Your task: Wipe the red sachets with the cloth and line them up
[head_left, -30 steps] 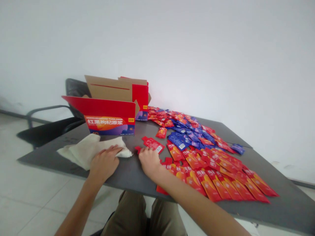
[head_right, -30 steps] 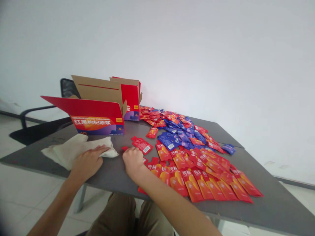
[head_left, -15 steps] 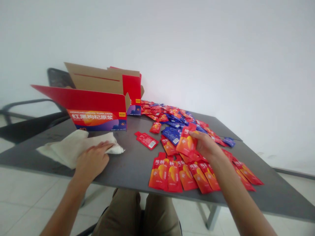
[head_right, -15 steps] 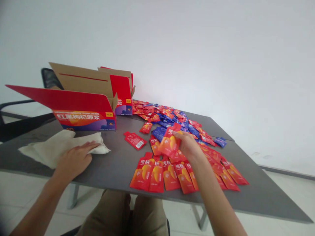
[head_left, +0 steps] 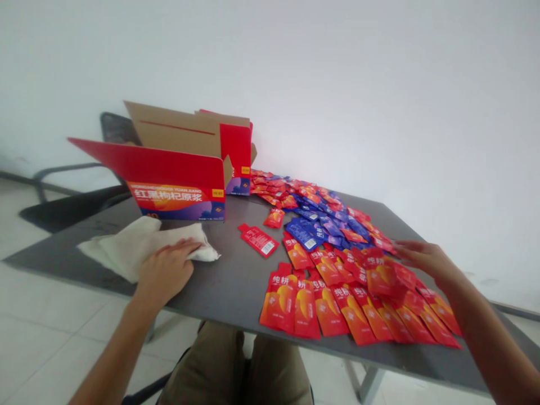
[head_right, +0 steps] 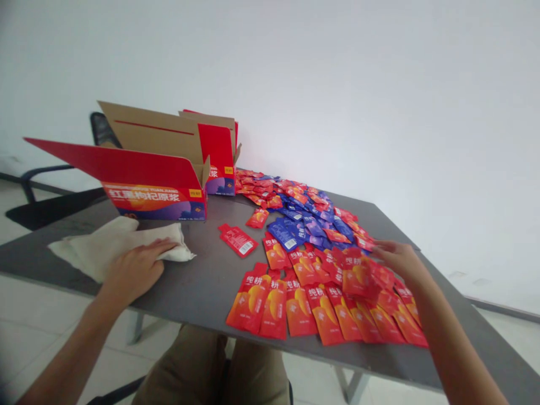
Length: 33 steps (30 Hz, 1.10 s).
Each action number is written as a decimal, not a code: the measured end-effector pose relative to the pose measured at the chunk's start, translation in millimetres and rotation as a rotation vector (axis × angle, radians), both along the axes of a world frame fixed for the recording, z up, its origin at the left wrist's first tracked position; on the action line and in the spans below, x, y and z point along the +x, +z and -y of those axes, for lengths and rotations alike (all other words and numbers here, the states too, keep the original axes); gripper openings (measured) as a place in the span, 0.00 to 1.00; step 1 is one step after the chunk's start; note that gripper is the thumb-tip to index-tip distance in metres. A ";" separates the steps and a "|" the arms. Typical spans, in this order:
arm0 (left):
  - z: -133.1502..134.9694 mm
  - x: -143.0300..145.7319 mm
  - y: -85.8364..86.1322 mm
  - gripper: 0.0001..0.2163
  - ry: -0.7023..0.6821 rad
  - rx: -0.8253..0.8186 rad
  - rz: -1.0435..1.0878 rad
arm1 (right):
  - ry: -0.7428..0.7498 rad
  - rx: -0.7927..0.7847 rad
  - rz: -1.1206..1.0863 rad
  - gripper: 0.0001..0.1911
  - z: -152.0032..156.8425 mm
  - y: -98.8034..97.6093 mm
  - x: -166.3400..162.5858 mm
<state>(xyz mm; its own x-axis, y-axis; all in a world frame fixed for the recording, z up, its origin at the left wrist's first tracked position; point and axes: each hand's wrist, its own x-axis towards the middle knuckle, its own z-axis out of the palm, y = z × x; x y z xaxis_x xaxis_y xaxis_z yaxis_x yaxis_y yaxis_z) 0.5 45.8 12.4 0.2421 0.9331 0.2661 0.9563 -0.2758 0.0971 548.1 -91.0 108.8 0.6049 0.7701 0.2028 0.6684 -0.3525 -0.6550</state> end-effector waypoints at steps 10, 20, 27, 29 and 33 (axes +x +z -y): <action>4.6 3.9 5.6 0.24 -0.016 0.056 0.050 | 0.239 0.026 0.256 0.19 -28.2 7.8 -136.8; 4.4 2.6 5.6 0.24 -0.033 0.057 0.101 | 0.720 -0.344 0.592 0.26 -140.0 -49.5 -288.8; 4.1 2.6 5.6 0.24 -0.058 0.055 0.128 | 0.693 -0.410 0.686 0.19 -145.0 -60.9 -311.7; 3.8 2.5 4.6 0.24 -0.058 0.061 0.137 | 0.707 -0.437 0.679 0.19 -141.9 -62.6 -314.8; 3.3 2.2 3.1 0.24 -0.068 0.054 0.151 | 0.694 -0.435 0.601 0.19 -144.2 -59.0 -314.5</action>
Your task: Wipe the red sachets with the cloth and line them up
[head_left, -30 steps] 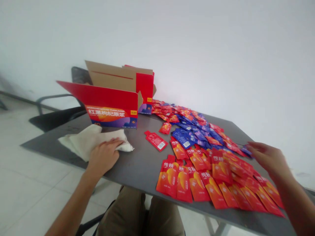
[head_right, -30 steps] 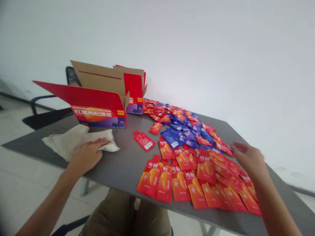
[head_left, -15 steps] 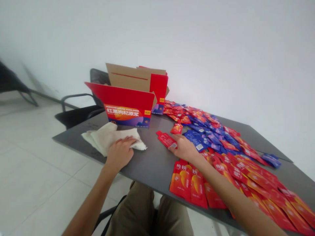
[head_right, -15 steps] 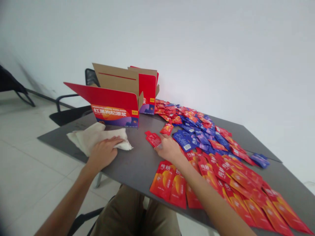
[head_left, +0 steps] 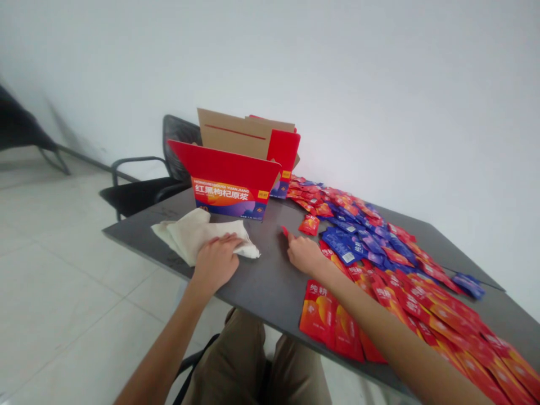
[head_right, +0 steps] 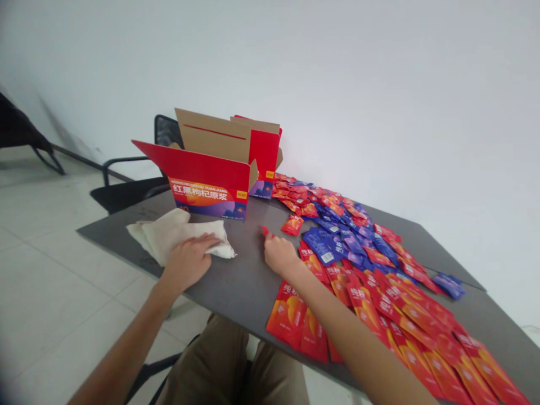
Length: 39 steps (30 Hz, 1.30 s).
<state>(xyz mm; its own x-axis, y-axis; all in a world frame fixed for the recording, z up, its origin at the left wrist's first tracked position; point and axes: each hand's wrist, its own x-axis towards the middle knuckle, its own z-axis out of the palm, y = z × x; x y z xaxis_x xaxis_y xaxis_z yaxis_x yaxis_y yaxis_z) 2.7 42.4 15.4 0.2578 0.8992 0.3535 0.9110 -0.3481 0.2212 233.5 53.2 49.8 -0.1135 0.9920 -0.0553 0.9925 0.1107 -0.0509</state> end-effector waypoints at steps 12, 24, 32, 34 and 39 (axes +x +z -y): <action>3.6 0.8 3.5 0.23 0.018 -0.022 -0.002 | -0.219 -0.036 -0.829 0.12 -2.3 -10.8 12.8; 4.2 1.2 3.0 0.23 -0.014 -0.017 -0.008 | -0.342 -0.112 -1.267 0.11 3.3 -24.4 -6.4; 17.4 4.3 8.0 0.23 0.000 -0.111 0.117 | -0.250 -0.044 -1.183 0.27 17.5 -32.5 -9.6; 20.2 9.9 11.6 0.22 -0.026 -0.132 0.188 | -0.239 -0.048 -1.171 0.28 24.3 -33.1 -7.9; 26.6 35.3 12.3 0.23 -0.228 -0.128 0.234 | 0.025 -0.057 -1.024 0.24 46.2 -26.5 -4.7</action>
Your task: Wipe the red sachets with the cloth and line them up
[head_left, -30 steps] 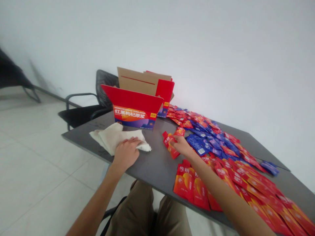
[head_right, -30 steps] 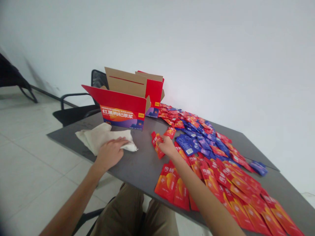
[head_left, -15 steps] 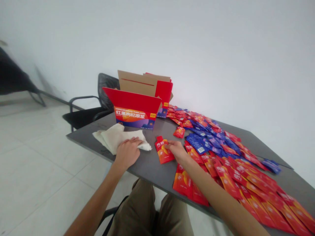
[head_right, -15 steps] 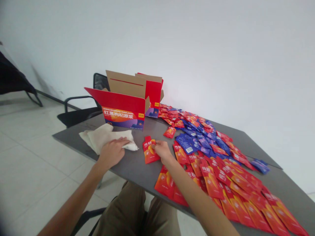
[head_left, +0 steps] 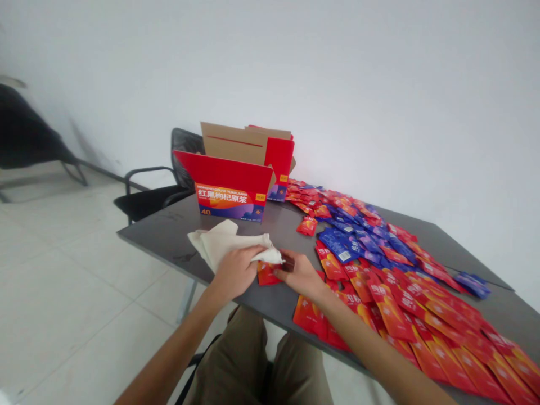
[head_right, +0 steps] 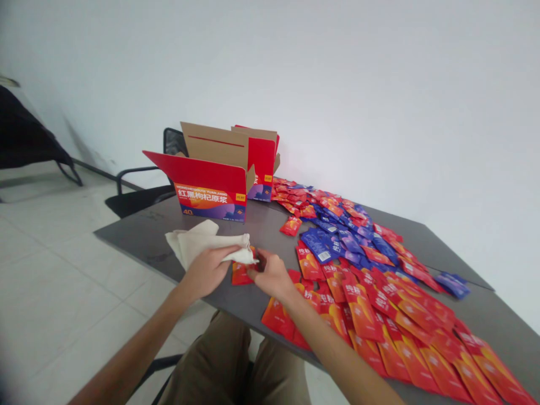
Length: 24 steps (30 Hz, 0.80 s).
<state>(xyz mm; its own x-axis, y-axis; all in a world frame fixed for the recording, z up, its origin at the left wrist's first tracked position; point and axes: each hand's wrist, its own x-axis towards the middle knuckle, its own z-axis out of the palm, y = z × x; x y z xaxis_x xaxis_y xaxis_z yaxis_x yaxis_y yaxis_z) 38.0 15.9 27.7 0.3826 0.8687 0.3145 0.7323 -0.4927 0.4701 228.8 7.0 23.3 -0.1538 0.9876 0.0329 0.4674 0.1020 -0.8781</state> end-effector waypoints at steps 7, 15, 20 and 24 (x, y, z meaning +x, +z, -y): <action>11.1 16.7 -7.1 0.26 -0.109 0.099 -0.277 | 0.144 0.218 0.185 0.29 12.8 2.6 -5.6; -16.9 22.2 4.5 0.23 -0.025 0.027 -0.367 | 0.047 0.082 0.092 0.38 6.5 0.6 -6.9; 17.2 21.0 -3.5 0.25 -0.267 0.086 -0.294 | 0.073 0.059 0.107 0.35 7.6 -2.5 -7.9; 2.5 21.1 -4.9 0.25 -0.125 0.024 -0.315 | 0.058 0.040 0.078 0.41 6.1 -2.9 -6.7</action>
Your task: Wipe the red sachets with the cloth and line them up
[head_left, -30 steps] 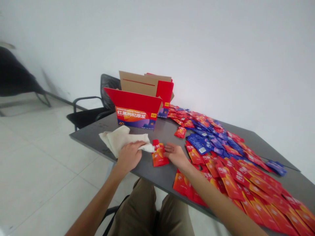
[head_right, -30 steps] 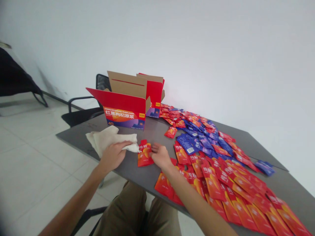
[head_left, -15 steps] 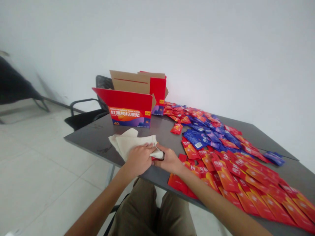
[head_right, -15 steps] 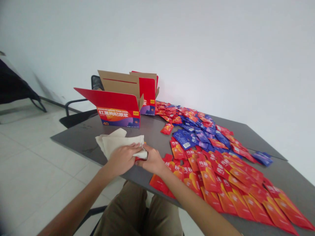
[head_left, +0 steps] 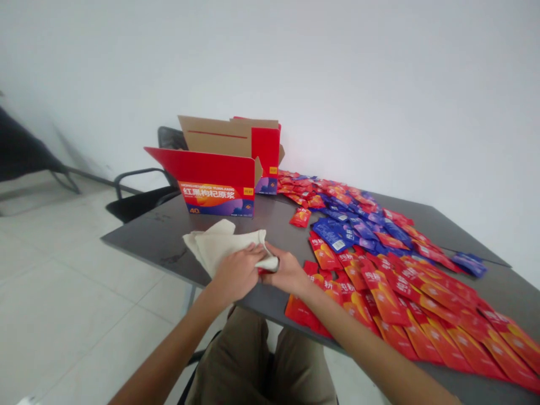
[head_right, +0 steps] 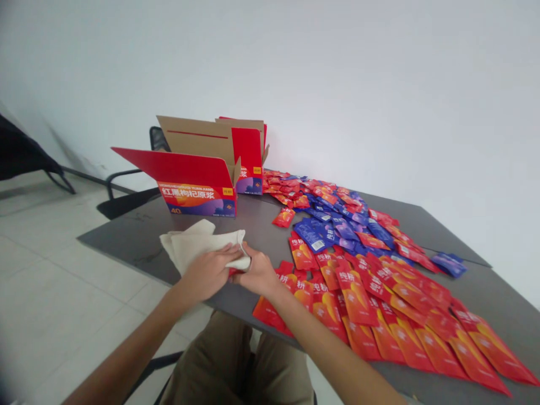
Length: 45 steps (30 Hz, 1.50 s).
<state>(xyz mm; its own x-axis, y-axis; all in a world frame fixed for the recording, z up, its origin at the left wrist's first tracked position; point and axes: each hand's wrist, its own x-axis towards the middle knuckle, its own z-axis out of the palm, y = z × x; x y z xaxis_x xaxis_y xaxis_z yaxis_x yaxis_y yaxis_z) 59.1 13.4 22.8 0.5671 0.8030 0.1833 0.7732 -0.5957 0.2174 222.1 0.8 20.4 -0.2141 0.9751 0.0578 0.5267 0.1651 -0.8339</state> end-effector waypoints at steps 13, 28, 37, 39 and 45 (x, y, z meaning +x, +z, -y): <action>-2.4 0.7 1.7 0.27 -0.031 -0.026 -0.004 | 0.004 -0.014 -0.038 0.38 -0.8 -1.5 0.7; -17.6 1.3 1.5 0.26 0.028 -0.020 -0.040 | 0.053 -0.038 -0.162 0.38 -9.1 -5.8 4.1; 0.7 -3.1 -3.5 0.26 -0.046 0.043 0.004 | 0.079 -0.034 -0.180 0.36 -8.2 -8.1 0.6; -9.0 -1.4 -0.4 0.26 0.011 0.030 -0.030 | 0.032 -0.018 -0.136 0.37 -7.1 -7.6 0.1; 4.4 4.3 -4.1 0.27 -0.046 0.069 -0.019 | 0.047 0.091 -0.148 0.36 -3.7 -13.4 0.3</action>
<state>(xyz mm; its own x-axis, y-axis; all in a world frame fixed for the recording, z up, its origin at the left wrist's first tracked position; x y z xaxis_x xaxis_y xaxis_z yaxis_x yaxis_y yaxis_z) 63.4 9.0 18.7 0.6067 0.7621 0.2260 0.7487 -0.6434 0.1599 222.4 4.6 7.0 -0.2417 0.9536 0.1795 0.3891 0.2647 -0.8824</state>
